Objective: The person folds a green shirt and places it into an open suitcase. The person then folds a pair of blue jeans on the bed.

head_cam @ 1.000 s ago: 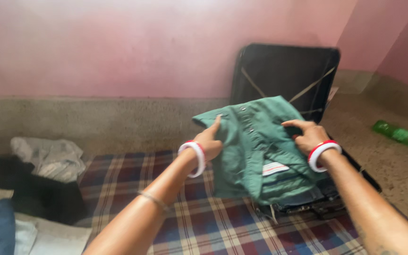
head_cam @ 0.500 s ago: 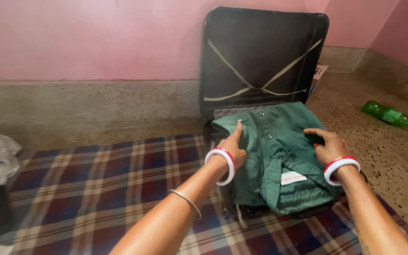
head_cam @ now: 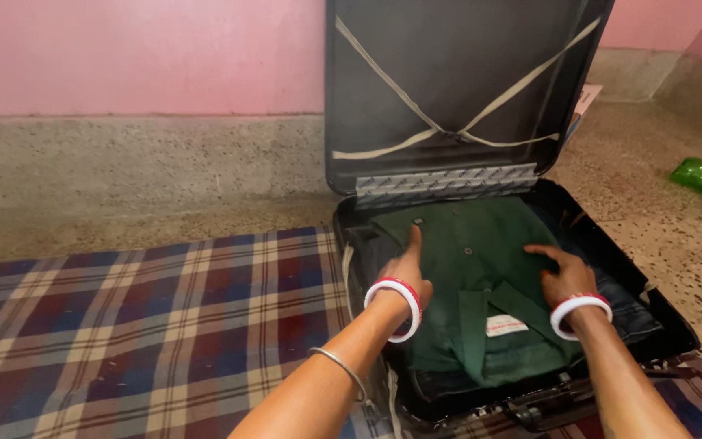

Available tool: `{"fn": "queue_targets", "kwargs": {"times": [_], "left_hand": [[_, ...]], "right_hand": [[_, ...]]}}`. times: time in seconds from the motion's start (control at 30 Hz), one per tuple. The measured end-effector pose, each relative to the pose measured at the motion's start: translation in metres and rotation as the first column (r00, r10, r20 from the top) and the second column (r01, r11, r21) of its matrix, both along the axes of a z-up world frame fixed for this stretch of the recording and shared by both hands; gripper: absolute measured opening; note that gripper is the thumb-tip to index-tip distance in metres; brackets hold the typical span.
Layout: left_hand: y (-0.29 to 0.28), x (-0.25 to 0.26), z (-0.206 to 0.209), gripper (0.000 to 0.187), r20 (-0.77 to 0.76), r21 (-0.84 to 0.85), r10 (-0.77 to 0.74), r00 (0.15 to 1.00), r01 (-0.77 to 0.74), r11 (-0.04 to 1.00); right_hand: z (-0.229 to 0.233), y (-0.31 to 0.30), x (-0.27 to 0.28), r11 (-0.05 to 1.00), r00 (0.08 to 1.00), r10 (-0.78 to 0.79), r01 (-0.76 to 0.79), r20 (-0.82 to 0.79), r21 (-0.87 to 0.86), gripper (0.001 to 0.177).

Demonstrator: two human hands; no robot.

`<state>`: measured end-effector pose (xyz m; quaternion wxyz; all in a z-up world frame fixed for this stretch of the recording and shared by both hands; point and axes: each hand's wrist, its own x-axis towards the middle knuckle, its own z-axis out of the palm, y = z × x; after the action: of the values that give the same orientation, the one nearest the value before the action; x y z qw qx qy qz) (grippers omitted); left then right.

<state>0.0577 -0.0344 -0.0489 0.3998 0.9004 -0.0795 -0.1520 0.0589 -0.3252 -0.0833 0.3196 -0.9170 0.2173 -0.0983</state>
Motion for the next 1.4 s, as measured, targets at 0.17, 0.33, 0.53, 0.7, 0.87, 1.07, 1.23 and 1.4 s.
{"fn": "queue_targets", "kwargs": {"times": [0.17,0.33,0.53,0.7,0.87,1.07,1.23,1.4], "left_hand": [[-0.005,0.022,-0.028,0.108,-0.056,0.025,0.107,0.993,-0.106,0.994],[-0.032,0.095,-0.138,0.084,-0.223,0.126,0.093,0.97,-0.066,0.99],[-0.032,0.113,-0.206,0.078,-0.073,-0.291,0.356,0.932,-0.361,0.886],[0.002,0.085,-0.129,0.116,0.182,0.1,0.007,0.983,-0.025,0.995],[-0.01,0.062,-0.081,0.1,-0.057,0.367,0.141,0.988,-0.11,0.923],[-0.014,0.018,-0.052,0.1,0.408,0.457,-0.044,0.912,-0.163,0.874],[-0.037,0.033,-0.086,0.099,0.282,0.511,-0.023,0.959,-0.13,0.85],[-0.031,0.048,-0.1,0.117,0.065,0.711,-0.094,0.993,0.02,0.703]], "right_hand": [[-0.029,-0.004,0.042,0.952,0.962,0.246,-0.217,0.121,-0.213,0.057],[-0.063,-0.019,0.057,0.936,0.956,0.289,-0.292,-0.044,-0.197,0.066],[-0.08,-0.02,0.027,0.947,0.95,0.312,-0.307,0.031,-0.098,0.078],[-0.066,-0.031,0.02,0.946,0.946,0.323,-0.322,-0.034,0.027,0.074],[-0.064,-0.025,0.006,0.99,0.989,0.135,-0.138,-0.065,-0.04,0.079],[-0.059,0.02,0.014,0.854,0.963,0.265,-0.215,0.042,-0.473,0.072],[-0.085,0.07,0.033,0.871,0.942,0.248,-0.319,-0.225,-0.374,0.082],[-0.104,0.076,0.042,0.849,0.923,0.187,-0.324,-0.336,-0.417,0.083]]}}
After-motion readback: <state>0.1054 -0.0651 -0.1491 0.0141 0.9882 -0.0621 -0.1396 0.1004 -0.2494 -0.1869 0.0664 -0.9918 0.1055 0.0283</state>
